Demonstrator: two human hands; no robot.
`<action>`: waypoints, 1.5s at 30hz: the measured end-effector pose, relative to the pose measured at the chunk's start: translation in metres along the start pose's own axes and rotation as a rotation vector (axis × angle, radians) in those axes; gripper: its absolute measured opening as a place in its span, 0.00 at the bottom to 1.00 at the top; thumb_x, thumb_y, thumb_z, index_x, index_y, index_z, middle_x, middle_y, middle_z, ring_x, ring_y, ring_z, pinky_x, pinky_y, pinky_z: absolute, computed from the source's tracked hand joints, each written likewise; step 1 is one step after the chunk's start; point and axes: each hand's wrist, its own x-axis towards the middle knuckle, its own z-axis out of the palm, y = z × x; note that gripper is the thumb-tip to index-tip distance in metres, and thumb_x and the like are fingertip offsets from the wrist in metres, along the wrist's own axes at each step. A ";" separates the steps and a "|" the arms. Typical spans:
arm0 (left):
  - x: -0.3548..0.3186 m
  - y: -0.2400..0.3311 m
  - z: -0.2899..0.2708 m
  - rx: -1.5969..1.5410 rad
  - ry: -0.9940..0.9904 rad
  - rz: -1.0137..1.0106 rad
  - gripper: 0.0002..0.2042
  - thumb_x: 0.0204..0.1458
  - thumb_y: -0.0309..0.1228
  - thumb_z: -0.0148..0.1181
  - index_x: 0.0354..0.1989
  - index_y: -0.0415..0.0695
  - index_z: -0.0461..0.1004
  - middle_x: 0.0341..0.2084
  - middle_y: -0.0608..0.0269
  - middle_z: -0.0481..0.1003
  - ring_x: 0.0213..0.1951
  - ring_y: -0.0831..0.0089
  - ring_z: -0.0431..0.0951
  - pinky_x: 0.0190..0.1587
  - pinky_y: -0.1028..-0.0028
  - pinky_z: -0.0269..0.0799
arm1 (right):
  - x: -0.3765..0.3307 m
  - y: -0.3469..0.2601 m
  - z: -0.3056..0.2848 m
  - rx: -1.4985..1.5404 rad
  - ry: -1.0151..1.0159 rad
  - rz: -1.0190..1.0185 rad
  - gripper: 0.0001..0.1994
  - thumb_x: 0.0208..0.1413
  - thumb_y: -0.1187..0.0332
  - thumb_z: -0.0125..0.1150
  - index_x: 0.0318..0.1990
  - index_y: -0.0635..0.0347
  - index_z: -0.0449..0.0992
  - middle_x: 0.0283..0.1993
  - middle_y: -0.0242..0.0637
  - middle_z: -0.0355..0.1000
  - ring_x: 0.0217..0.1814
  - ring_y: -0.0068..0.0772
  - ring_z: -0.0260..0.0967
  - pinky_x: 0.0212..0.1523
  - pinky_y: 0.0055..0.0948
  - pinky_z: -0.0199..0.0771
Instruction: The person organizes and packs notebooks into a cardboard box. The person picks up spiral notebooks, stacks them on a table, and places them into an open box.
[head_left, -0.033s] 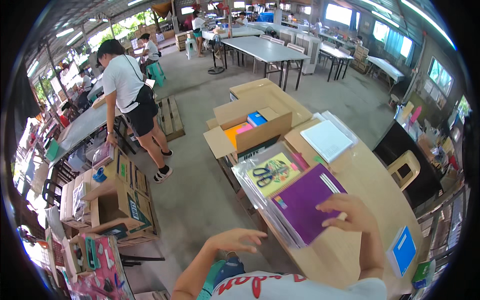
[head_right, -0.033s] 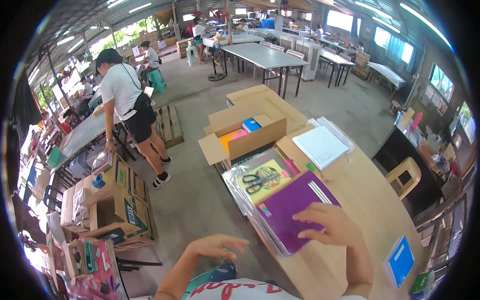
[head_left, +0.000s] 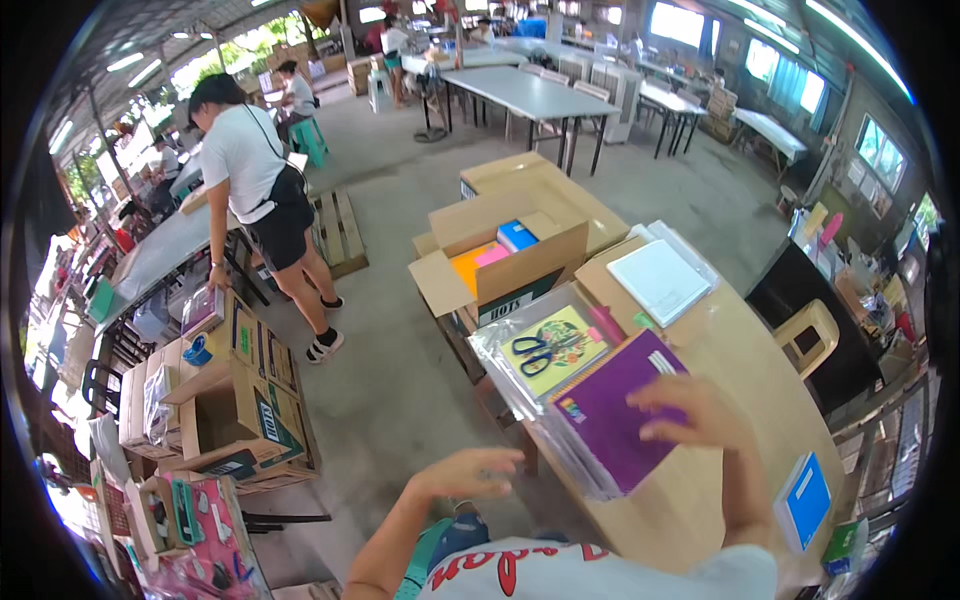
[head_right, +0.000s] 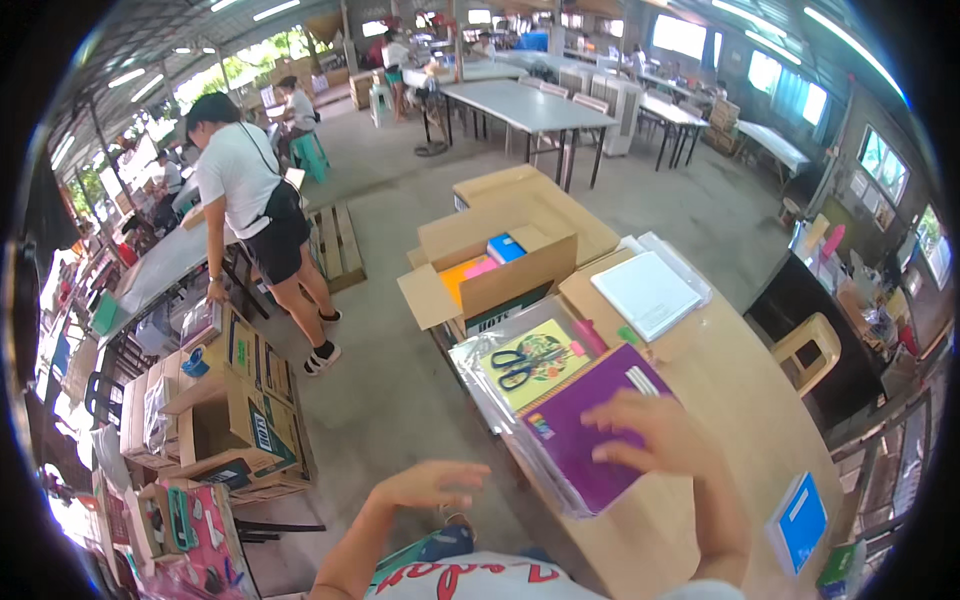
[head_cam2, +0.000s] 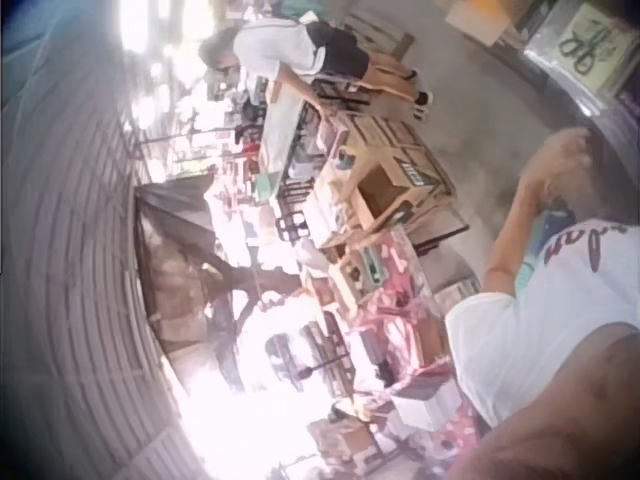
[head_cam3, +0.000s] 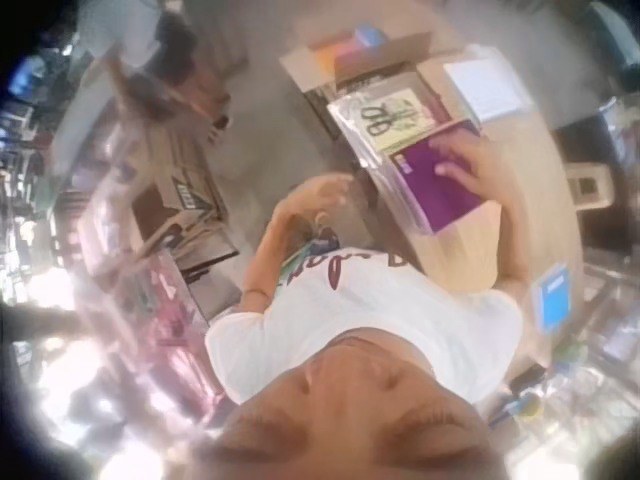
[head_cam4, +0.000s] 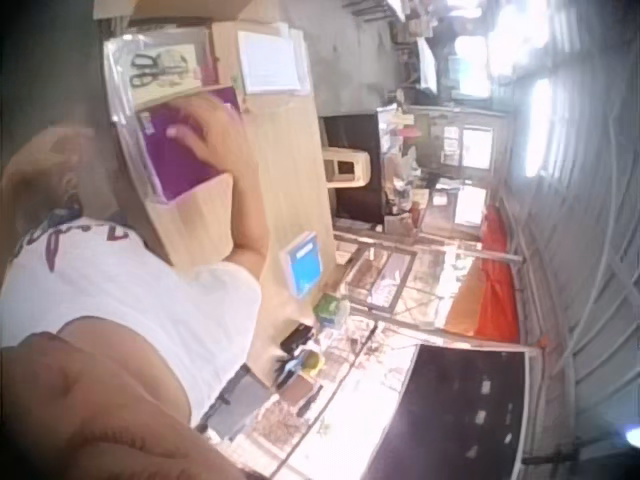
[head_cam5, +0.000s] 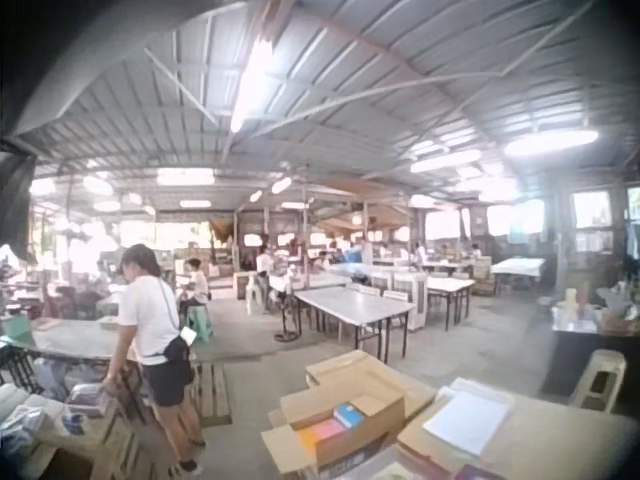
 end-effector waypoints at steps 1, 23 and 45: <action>-0.007 -0.013 -0.020 -0.035 0.205 -0.032 0.30 0.51 0.42 0.63 0.62 0.46 0.63 0.48 0.59 0.73 0.50 0.69 0.72 0.52 0.70 0.68 | 0.034 0.002 0.002 0.015 -0.022 0.030 0.18 0.48 0.60 0.68 0.46 0.55 0.76 0.37 0.37 0.74 0.38 0.39 0.72 0.38 0.34 0.72; 0.280 -0.232 -0.546 -0.783 0.407 -0.338 0.23 0.56 0.29 0.52 0.61 0.41 0.60 0.55 0.55 0.64 0.53 0.66 0.67 0.51 0.63 0.69 | 0.492 0.229 0.068 0.151 -0.374 0.425 0.24 0.50 0.54 0.64 0.50 0.59 0.72 0.38 0.43 0.73 0.37 0.43 0.73 0.40 0.38 0.73; 0.649 -0.364 -0.579 -1.261 0.438 -0.574 0.26 0.38 0.30 0.52 0.49 0.33 0.65 0.51 0.48 0.67 0.51 0.51 0.67 0.55 0.52 0.62 | 0.580 0.250 0.145 0.666 0.753 1.062 0.23 0.55 0.59 0.61 0.55 0.58 0.69 0.38 0.38 0.74 0.36 0.32 0.70 0.39 0.30 0.71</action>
